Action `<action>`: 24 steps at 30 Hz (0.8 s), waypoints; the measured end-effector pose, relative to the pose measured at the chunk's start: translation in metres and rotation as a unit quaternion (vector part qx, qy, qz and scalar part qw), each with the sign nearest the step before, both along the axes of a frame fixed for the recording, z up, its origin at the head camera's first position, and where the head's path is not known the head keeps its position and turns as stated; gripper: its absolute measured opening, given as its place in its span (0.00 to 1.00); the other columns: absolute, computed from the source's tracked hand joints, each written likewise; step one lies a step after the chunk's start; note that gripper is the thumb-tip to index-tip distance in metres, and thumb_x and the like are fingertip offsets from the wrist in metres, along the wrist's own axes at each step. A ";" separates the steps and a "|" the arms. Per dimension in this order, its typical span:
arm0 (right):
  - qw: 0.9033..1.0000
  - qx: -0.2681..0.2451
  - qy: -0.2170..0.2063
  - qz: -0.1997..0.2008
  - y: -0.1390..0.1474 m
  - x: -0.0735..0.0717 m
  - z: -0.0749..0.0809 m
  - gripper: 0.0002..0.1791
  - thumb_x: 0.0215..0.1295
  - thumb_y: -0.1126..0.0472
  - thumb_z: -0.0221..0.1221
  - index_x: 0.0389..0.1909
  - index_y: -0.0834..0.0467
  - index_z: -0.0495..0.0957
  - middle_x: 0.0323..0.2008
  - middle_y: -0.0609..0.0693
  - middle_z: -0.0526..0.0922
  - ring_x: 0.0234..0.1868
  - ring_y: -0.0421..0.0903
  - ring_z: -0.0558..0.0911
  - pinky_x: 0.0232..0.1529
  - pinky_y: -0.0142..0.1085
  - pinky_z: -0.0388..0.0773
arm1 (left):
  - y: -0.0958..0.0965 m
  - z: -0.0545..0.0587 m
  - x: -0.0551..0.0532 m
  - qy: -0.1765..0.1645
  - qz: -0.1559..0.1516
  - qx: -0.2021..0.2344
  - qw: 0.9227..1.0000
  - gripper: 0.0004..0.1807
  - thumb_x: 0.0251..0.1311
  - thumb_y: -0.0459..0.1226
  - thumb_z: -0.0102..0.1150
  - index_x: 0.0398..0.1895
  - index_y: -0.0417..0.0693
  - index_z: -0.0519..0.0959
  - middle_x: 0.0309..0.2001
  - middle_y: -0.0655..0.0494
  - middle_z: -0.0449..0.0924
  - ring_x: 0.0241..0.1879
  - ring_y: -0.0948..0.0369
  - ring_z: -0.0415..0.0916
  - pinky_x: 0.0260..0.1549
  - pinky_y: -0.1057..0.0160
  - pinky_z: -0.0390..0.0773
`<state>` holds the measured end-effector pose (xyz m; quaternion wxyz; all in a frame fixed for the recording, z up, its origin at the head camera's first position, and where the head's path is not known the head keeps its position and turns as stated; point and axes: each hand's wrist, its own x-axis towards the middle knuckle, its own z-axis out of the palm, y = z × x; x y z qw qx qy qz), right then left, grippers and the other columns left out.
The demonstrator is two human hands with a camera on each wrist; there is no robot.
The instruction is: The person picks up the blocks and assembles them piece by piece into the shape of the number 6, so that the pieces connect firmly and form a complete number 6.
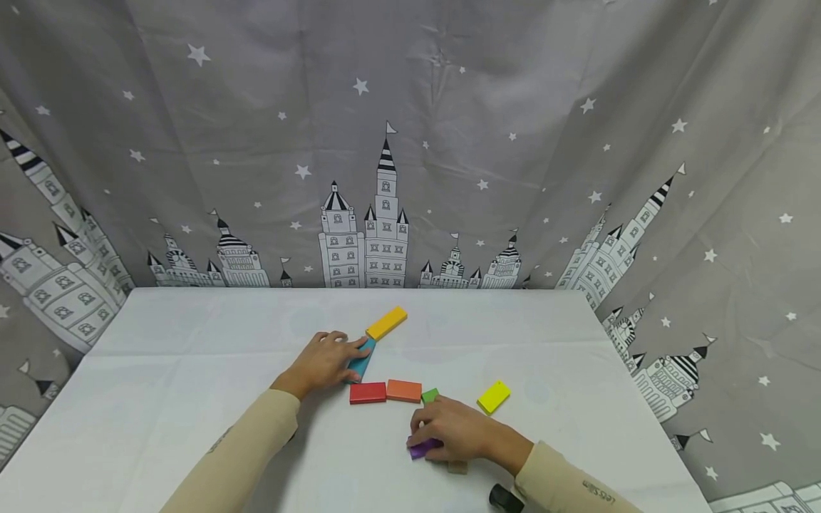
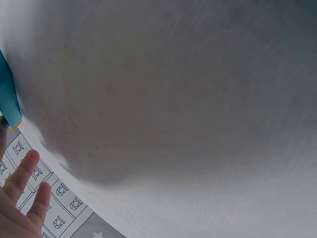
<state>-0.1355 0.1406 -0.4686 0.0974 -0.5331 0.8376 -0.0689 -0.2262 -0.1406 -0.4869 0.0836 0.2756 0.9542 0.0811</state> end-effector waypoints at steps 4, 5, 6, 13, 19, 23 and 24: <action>1.000 0.002 0.003 -0.001 0.001 0.001 0.000 0.16 0.61 0.52 0.66 0.50 0.44 0.84 0.45 0.38 0.80 0.46 0.32 0.74 0.51 0.25 0.69 | 0.000 0.000 0.000 0.001 -0.001 0.001 1.000 0.35 0.52 0.52 0.67 0.65 0.59 0.72 0.68 0.57 0.67 0.63 0.45 0.65 0.60 0.39 0.61; 1.000 0.001 0.005 -0.001 0.001 0.001 0.000 0.16 0.61 0.52 0.66 0.50 0.44 0.84 0.45 0.38 0.80 0.46 0.32 0.74 0.51 0.25 0.70 | 0.000 0.000 0.000 0.001 -0.002 0.001 1.000 0.35 0.52 0.52 0.67 0.65 0.59 0.72 0.68 0.57 0.67 0.63 0.45 0.65 0.60 0.39 0.61; 1.000 -0.001 0.008 -0.001 0.001 0.001 0.000 0.16 0.60 0.52 0.66 0.50 0.44 0.84 0.45 0.38 0.79 0.46 0.32 0.74 0.50 0.25 0.70 | 0.001 0.000 0.000 0.001 -0.002 0.001 1.000 0.34 0.52 0.52 0.67 0.65 0.58 0.72 0.68 0.57 0.67 0.63 0.45 0.65 0.60 0.38 0.61; 1.000 -0.013 0.008 -0.012 0.013 0.000 0.002 0.18 0.60 0.49 0.66 0.51 0.43 0.83 0.47 0.39 0.78 0.46 0.34 0.73 0.49 0.25 0.68 | 0.001 0.002 0.001 -0.006 0.005 -0.004 1.000 0.35 0.52 0.52 0.67 0.66 0.59 0.71 0.68 0.57 0.67 0.63 0.44 0.64 0.61 0.38 0.61; 1.000 -0.018 0.002 -0.022 0.030 0.002 0.007 0.15 0.58 0.52 0.67 0.47 0.44 0.85 0.48 0.41 0.79 0.50 0.37 0.74 0.54 0.29 0.69 | 0.001 0.002 0.001 -0.010 0.010 -0.005 1.000 0.35 0.52 0.52 0.67 0.66 0.59 0.71 0.68 0.56 0.67 0.64 0.44 0.63 0.61 0.38 0.60; 1.000 -0.017 0.007 -0.016 0.043 0.004 0.008 0.13 0.59 0.52 0.66 0.46 0.44 0.85 0.49 0.41 0.79 0.51 0.38 0.74 0.56 0.31 0.70 | 0.001 0.003 0.000 -0.009 0.008 -0.002 1.000 0.35 0.52 0.51 0.67 0.66 0.58 0.71 0.68 0.56 0.67 0.64 0.44 0.63 0.61 0.38 0.60; 1.000 -0.016 0.014 -0.008 0.046 0.004 0.008 0.13 0.58 0.52 0.66 0.46 0.44 0.85 0.49 0.40 0.79 0.51 0.37 0.74 0.56 0.32 0.70 | 0.001 0.003 0.000 -0.009 0.008 -0.002 1.000 0.35 0.52 0.51 0.67 0.66 0.58 0.71 0.68 0.56 0.67 0.64 0.44 0.63 0.61 0.38 0.60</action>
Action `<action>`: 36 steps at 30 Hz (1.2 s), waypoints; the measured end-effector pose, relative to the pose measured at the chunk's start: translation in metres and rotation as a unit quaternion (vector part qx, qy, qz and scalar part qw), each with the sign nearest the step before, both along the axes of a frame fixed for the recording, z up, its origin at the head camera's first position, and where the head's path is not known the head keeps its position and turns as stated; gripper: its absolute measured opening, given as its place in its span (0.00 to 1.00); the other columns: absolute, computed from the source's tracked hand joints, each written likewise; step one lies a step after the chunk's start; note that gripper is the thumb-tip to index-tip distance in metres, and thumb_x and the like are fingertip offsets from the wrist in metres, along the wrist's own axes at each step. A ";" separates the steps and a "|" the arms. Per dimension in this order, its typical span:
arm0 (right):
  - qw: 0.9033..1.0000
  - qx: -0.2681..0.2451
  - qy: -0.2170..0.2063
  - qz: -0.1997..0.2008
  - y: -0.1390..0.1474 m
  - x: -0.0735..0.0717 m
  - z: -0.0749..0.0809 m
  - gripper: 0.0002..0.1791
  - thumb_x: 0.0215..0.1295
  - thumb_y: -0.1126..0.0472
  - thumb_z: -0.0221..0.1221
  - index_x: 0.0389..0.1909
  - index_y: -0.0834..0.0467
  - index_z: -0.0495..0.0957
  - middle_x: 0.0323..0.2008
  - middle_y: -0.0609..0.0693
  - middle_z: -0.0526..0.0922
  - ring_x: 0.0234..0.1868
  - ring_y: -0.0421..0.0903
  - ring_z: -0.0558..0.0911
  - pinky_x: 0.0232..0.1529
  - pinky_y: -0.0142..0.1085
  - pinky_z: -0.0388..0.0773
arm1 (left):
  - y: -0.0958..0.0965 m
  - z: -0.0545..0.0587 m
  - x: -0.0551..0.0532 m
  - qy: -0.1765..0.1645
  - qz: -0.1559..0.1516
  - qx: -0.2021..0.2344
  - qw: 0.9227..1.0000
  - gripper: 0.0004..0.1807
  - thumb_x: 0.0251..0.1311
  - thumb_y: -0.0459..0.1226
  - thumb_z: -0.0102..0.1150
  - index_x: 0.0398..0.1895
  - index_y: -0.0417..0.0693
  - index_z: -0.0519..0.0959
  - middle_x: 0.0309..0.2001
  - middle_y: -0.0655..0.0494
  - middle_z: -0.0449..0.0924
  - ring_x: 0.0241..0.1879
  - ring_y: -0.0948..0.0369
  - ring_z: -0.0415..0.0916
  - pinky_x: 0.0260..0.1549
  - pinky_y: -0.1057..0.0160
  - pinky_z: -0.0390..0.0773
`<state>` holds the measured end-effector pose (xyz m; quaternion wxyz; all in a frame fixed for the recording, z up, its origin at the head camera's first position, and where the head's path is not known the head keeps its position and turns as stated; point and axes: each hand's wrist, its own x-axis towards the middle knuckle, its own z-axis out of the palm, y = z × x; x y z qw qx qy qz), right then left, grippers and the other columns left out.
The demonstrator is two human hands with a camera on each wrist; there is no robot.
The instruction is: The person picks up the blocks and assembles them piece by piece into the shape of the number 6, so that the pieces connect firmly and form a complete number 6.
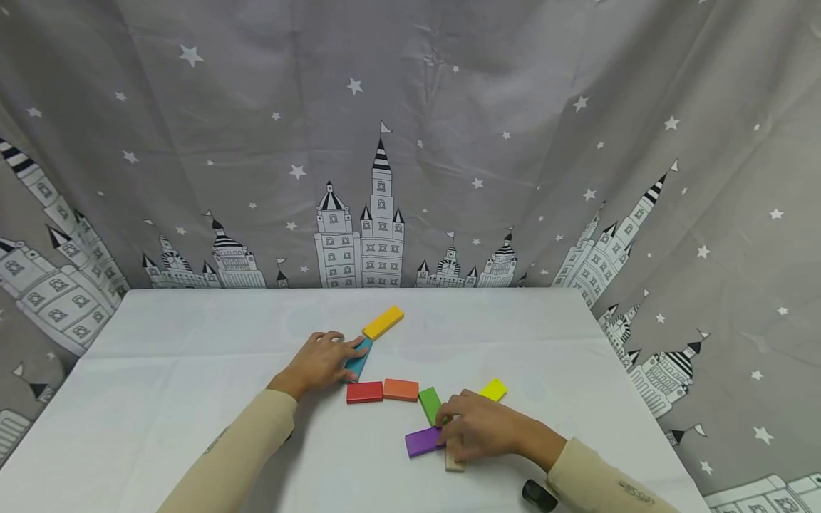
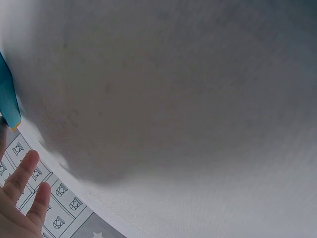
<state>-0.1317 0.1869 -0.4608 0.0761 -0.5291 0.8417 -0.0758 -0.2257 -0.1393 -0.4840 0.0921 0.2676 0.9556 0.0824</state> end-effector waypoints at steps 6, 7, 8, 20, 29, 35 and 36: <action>1.000 -0.004 0.016 0.025 0.012 -0.003 -0.006 0.15 0.55 0.50 0.69 0.45 0.43 0.85 0.48 0.38 0.79 0.51 0.37 0.74 0.55 0.32 0.70 | -0.001 0.000 -0.001 0.002 -0.001 -0.003 1.000 0.35 0.52 0.52 0.67 0.66 0.58 0.71 0.68 0.56 0.67 0.64 0.44 0.63 0.61 0.38 0.60; 1.000 -0.004 0.013 0.024 0.012 -0.003 -0.006 0.15 0.54 0.51 0.69 0.44 0.43 0.85 0.48 0.38 0.79 0.51 0.37 0.74 0.55 0.31 0.70 | -0.001 0.000 -0.001 0.002 -0.001 -0.002 1.000 0.35 0.52 0.52 0.67 0.66 0.58 0.71 0.68 0.56 0.67 0.64 0.44 0.63 0.61 0.38 0.60; 1.000 -0.003 0.009 0.023 0.013 -0.003 -0.006 0.15 0.54 0.51 0.69 0.44 0.43 0.85 0.48 0.38 0.79 0.51 0.37 0.74 0.55 0.31 0.70 | -0.001 0.000 0.000 0.001 -0.001 -0.002 1.000 0.35 0.52 0.52 0.67 0.65 0.58 0.72 0.68 0.56 0.67 0.64 0.44 0.63 0.61 0.38 0.60; 1.000 0.022 0.005 0.019 0.013 -0.002 -0.006 0.14 0.55 0.54 0.69 0.44 0.42 0.86 0.48 0.37 0.80 0.51 0.35 0.74 0.54 0.30 0.70 | 0.001 0.000 0.000 0.000 0.001 -0.003 1.000 0.35 0.52 0.51 0.68 0.65 0.58 0.72 0.68 0.56 0.67 0.63 0.44 0.64 0.61 0.38 0.61; 1.000 0.015 -0.001 0.014 0.017 -0.002 -0.006 0.11 0.56 0.55 0.69 0.41 0.43 0.86 0.43 0.35 0.80 0.46 0.33 0.74 0.49 0.26 0.69 | 0.001 0.001 0.000 0.000 -0.001 -0.007 1.000 0.35 0.52 0.51 0.67 0.65 0.58 0.72 0.68 0.56 0.67 0.63 0.44 0.64 0.60 0.38 0.61; 1.000 0.008 -0.016 0.014 0.016 -0.001 -0.007 0.13 0.55 0.56 0.69 0.43 0.43 0.86 0.43 0.35 0.80 0.46 0.33 0.74 0.50 0.26 0.69 | 0.001 0.003 0.002 -0.003 0.003 -0.006 1.000 0.35 0.52 0.51 0.68 0.65 0.58 0.72 0.68 0.56 0.67 0.63 0.44 0.64 0.61 0.37 0.61; 1.000 0.008 -0.017 0.016 0.015 0.000 -0.007 0.13 0.55 0.56 0.69 0.43 0.43 0.86 0.43 0.35 0.80 0.46 0.33 0.74 0.50 0.26 0.69 | 0.001 0.003 0.002 -0.003 0.003 -0.006 1.000 0.35 0.52 0.51 0.68 0.65 0.58 0.72 0.68 0.56 0.67 0.63 0.44 0.64 0.61 0.37 0.61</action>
